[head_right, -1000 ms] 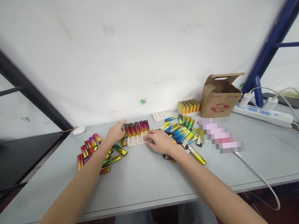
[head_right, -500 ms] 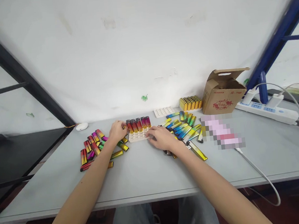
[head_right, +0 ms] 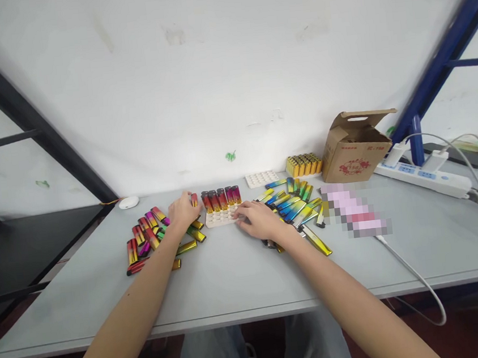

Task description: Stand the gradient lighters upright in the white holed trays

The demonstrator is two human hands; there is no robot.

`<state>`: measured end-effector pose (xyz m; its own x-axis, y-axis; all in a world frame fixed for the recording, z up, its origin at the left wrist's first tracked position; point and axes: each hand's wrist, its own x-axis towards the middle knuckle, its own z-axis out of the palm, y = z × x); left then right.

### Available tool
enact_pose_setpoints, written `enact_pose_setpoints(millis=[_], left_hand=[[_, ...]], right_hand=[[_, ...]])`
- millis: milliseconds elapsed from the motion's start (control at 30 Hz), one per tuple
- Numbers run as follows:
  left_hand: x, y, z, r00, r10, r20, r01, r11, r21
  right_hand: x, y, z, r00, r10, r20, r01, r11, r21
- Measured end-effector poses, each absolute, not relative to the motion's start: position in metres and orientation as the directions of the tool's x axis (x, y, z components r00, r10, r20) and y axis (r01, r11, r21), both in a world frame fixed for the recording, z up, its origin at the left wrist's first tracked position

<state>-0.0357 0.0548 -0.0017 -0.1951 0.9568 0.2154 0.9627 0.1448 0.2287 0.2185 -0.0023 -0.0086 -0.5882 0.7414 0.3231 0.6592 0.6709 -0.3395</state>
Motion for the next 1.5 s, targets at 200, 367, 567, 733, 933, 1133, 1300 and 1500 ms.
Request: enact_pose_setpoints(millis=[200,367,567,733,933,1133,1300,1500], left_hand=[[-0.036,0.055,-0.003,-0.27,0.932,0.241,0.93,0.188,0.315],[-0.038,0.054,0.001,-0.326,0.846,0.421,0.87,0.095,0.484],[-0.039,0.052,0.03,-0.468,0.744,0.476,0.549,-0.177,0.817],[-0.028,0.025,0.046,-0.346,0.864,0.365,0.041,-0.375,0.926],[-0.029,0.007,0.05,-0.027,0.978,0.206,-0.349,-0.202,0.915],[-0.029,0.0,0.05,0.091,0.989,0.116,-0.609,-0.036,0.792],[-0.021,-0.008,0.046,0.277,0.956,0.097,-0.73,0.143,0.668],[-0.018,-0.01,0.044,0.382,0.921,0.073,-0.71,0.242,0.661]], right_hand=[[0.219,-0.003,-0.008,-0.592,0.738,0.323,0.656,0.675,-0.338],[0.218,-0.004,-0.006,-0.59,0.743,0.318,0.656,0.67,-0.348],[0.217,-0.004,-0.006,-0.584,0.744,0.323,0.65,0.668,-0.363],[0.218,-0.002,-0.008,-0.587,0.736,0.335,0.641,0.676,-0.362],[0.219,-0.002,-0.008,-0.596,0.732,0.331,0.641,0.681,-0.354],[0.22,-0.002,-0.009,-0.6,0.728,0.332,0.644,0.685,-0.34],[0.22,-0.002,-0.011,-0.604,0.724,0.334,0.642,0.69,-0.335],[0.22,-0.002,-0.011,-0.602,0.724,0.338,0.646,0.69,-0.328]])
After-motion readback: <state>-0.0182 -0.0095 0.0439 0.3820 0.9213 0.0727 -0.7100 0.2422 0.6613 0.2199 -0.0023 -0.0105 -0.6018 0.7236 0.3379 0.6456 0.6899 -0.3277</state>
